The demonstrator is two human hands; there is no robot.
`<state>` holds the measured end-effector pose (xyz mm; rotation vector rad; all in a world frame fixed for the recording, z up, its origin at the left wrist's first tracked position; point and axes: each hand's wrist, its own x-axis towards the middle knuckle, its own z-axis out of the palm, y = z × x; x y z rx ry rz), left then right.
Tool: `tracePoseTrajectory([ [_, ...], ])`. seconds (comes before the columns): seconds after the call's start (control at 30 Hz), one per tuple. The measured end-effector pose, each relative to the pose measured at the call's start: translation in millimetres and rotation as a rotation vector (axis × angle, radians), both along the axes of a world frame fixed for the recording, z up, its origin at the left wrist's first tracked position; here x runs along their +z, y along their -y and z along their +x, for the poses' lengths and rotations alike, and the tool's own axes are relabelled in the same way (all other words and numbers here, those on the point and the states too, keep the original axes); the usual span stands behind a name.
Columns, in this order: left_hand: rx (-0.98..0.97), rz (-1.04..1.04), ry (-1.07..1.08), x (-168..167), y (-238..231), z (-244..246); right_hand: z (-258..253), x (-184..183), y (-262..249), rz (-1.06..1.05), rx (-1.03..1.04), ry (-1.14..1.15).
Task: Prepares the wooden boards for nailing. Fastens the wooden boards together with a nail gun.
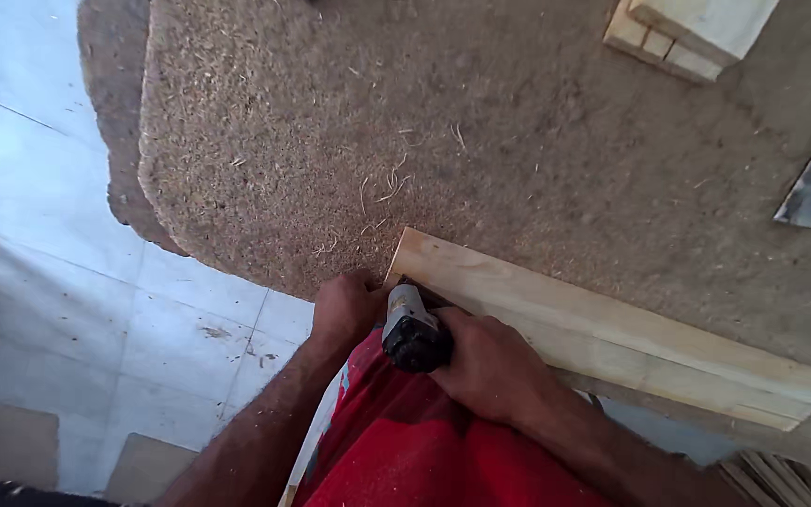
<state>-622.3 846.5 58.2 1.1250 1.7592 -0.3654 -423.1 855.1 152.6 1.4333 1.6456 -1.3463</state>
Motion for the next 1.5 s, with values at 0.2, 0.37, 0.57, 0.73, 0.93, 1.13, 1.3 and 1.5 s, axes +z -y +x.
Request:
tracePoseTrajectory([
  [0.2,-0.055,-0.057,-0.034,3.9,-9.9,5.5,-3.8,-8.3,-11.4,-0.046,0.005,-0.017],
  [0.37,-0.068,-0.066,-0.039,3.3,-13.0,6.4,-7.4,-9.7,-18.6,-0.109,0.008,0.017],
  [0.57,-0.056,-0.064,-0.036,3.3,-12.5,9.2,-4.5,-6.1,-19.6,-0.149,0.0,0.038],
  [0.73,-0.033,0.015,-0.053,0.3,-4.9,10.4,11.8,-3.4,-12.0,-0.163,0.004,0.079],
  [0.93,0.032,-0.005,-0.072,-2.4,0.0,10.8,35.7,0.2,2.4,-0.152,-0.03,0.087],
  [1.13,0.098,0.048,-0.151,2.6,5.3,22.7,73.5,2.1,18.2,-0.142,-0.053,0.101],
  [1.3,0.078,0.276,-0.287,18.0,14.7,53.3,116.6,1.7,30.3,-0.143,-0.072,0.081],
  [1.5,-0.179,0.786,-0.031,8.0,15.5,152.4,161.5,0.8,47.0,-0.124,-0.091,0.072],
])
